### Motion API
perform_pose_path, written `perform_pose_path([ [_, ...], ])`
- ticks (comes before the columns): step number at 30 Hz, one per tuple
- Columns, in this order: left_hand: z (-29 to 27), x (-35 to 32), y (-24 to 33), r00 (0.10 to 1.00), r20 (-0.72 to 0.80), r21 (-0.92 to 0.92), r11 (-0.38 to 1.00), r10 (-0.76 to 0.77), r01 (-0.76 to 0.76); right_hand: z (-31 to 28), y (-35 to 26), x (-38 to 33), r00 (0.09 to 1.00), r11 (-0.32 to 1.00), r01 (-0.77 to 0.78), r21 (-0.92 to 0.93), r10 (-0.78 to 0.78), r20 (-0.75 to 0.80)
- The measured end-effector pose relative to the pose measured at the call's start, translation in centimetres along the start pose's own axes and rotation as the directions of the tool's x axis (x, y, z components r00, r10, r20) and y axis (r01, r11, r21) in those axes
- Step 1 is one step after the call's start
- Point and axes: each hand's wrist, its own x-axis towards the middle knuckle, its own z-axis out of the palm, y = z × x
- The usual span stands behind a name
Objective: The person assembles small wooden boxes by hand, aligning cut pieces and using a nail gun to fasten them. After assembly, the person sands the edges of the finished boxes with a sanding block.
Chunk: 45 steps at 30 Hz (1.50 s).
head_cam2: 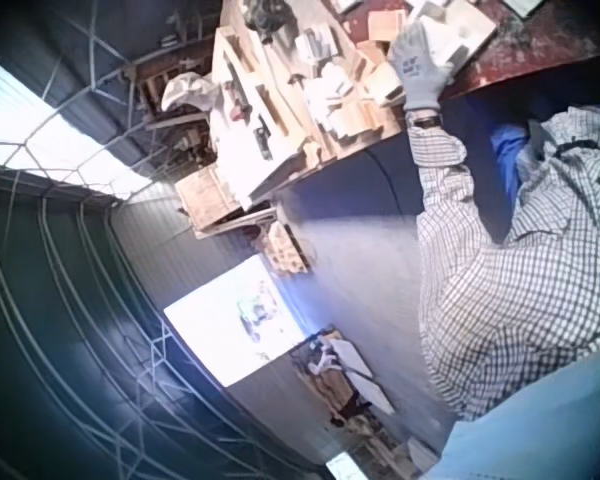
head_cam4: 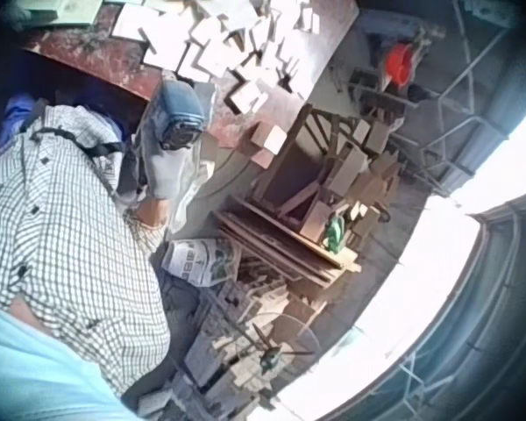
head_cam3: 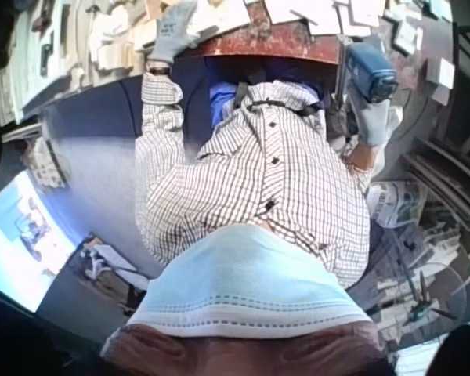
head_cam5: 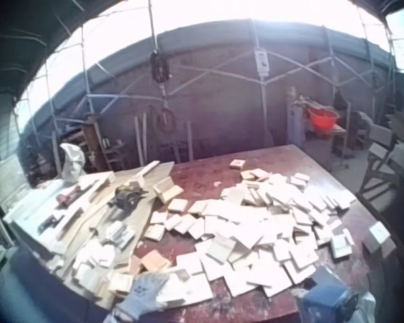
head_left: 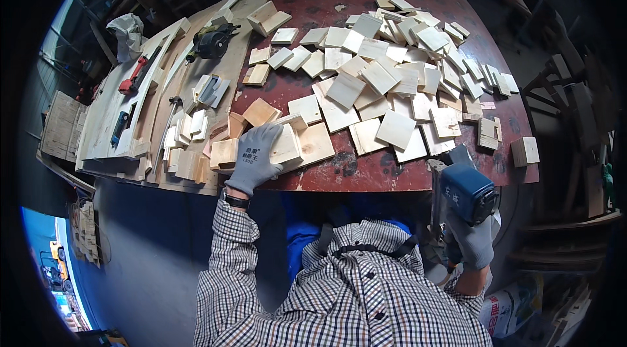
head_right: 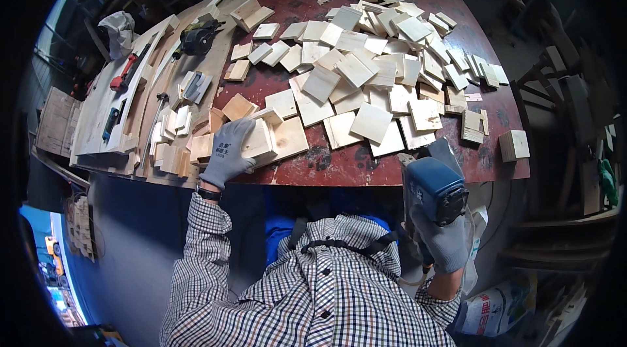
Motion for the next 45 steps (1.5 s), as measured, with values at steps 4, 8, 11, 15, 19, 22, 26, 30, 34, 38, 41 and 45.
perform_pose_path([
  [4,-1.3,-1.5,2.2,0.971,0.023,0.231,0.947,-0.236,0.225,0.1,0.0,0.0,1.000,0.999,-0.003,-0.051,0.004,0.028],
  [8,1.2,-2.7,1.0,0.935,-0.074,-0.154,0.930,-0.348,0.334,0.4,-0.1,0.2,0.999,0.999,-0.026,-0.047,0.028,0.035],
  [11,1.5,-3.6,2.2,0.894,-0.099,-0.282,0.874,-0.436,0.395,0.7,-0.8,0.2,0.997,0.997,-0.068,-0.046,0.070,0.027],
  [15,2.6,-4.6,3.5,0.828,-0.137,-0.356,0.807,-0.543,0.471,1.0,-1.7,0.4,0.993,0.984,-0.114,-0.136,0.117,0.013],
  [19,2.0,-4.2,5.8,0.813,-0.326,-0.104,0.873,-0.482,0.476,1.6,-1.7,1.1,0.999,0.992,-0.025,-0.126,0.030,0.038],
  [22,0.6,-2.5,8.3,0.804,-0.375,0.079,0.848,-0.462,0.524,2.6,-2.9,1.5,0.996,0.991,-0.042,-0.125,0.052,0.075],
  [26,1.1,1.8,9.3,0.687,-0.277,0.085,0.695,-0.672,0.714,4.2,-4.7,1.9,0.987,0.989,-0.086,-0.117,0.101,0.126],
  [30,1.2,3.8,7.8,0.613,-0.048,0.051,0.611,-0.788,0.790,5.2,-4.5,2.0,0.990,0.994,0.027,-0.103,-0.012,0.142],
  [34,1.5,4.1,7.6,0.601,-0.020,0.102,0.596,-0.799,0.796,6.0,-5.1,1.8,0.988,0.996,-0.035,-0.076,0.046,0.146],
  [38,1.2,4.3,7.8,0.599,0.026,0.106,0.598,-0.801,0.795,5.3,-4.7,1.5,0.980,0.995,-0.099,-0.020,0.101,0.174],
  [41,1.2,4.2,7.4,0.590,0.040,0.079,0.591,-0.807,0.803,5.5,-4.7,1.2,0.989,0.997,-0.075,-0.030,0.078,0.129],
  [45,1.1,2.3,6.4,0.678,-0.053,-0.114,0.679,-0.733,0.725,4.7,-3.6,1.2,0.995,0.996,-0.021,-0.082,0.029,0.100],
])
